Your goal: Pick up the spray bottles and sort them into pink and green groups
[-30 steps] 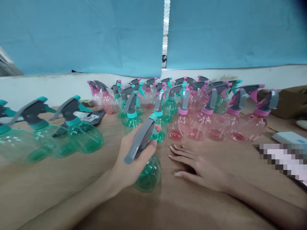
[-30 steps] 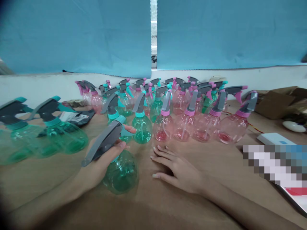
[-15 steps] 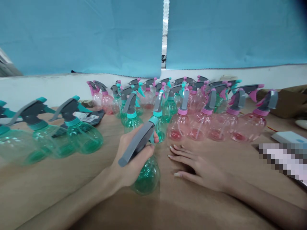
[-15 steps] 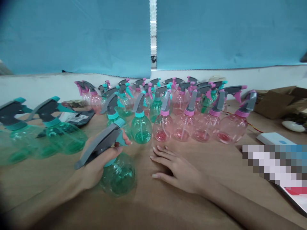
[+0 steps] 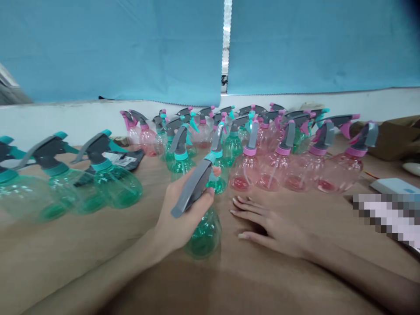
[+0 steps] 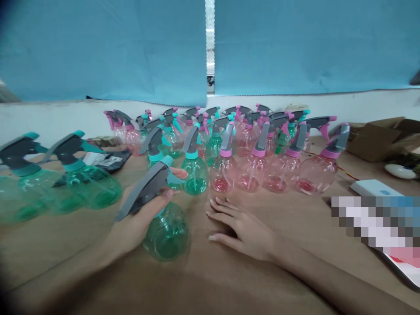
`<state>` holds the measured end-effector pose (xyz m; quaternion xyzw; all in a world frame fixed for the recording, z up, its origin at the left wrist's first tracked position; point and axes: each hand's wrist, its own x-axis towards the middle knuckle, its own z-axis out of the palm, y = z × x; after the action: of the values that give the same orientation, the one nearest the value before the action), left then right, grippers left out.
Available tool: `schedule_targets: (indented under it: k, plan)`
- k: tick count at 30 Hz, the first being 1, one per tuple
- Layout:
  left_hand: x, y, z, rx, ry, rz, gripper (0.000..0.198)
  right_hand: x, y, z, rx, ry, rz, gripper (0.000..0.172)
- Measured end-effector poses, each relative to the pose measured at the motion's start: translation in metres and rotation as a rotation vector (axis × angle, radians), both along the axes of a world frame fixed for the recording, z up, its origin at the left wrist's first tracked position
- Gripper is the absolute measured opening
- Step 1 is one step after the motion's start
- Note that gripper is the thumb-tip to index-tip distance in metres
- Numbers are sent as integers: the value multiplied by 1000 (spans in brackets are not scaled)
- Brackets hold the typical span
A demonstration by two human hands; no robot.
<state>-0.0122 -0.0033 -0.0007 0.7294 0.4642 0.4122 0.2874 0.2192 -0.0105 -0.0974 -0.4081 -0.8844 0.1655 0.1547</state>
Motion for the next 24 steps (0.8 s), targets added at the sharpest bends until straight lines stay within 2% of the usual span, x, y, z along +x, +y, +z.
schedule_targets:
  k: [4,8,13,18,24]
  plan:
    - [2,0,-2,7,-46,12,27,0,0,-2,29,7,3,57]
    - [2,0,-4,-43,-159,-59,28,-3,-3,0,54,1,0,55]
    - [2,2,-8,-1,-215,-101,30,-13,-13,7,59,19,-5,54]
    - [1,6,-11,73,-230,-112,33,-27,-26,20,26,71,-17,60]
    - [-2,4,-11,122,-198,-96,31,-58,-32,46,58,173,-127,66]
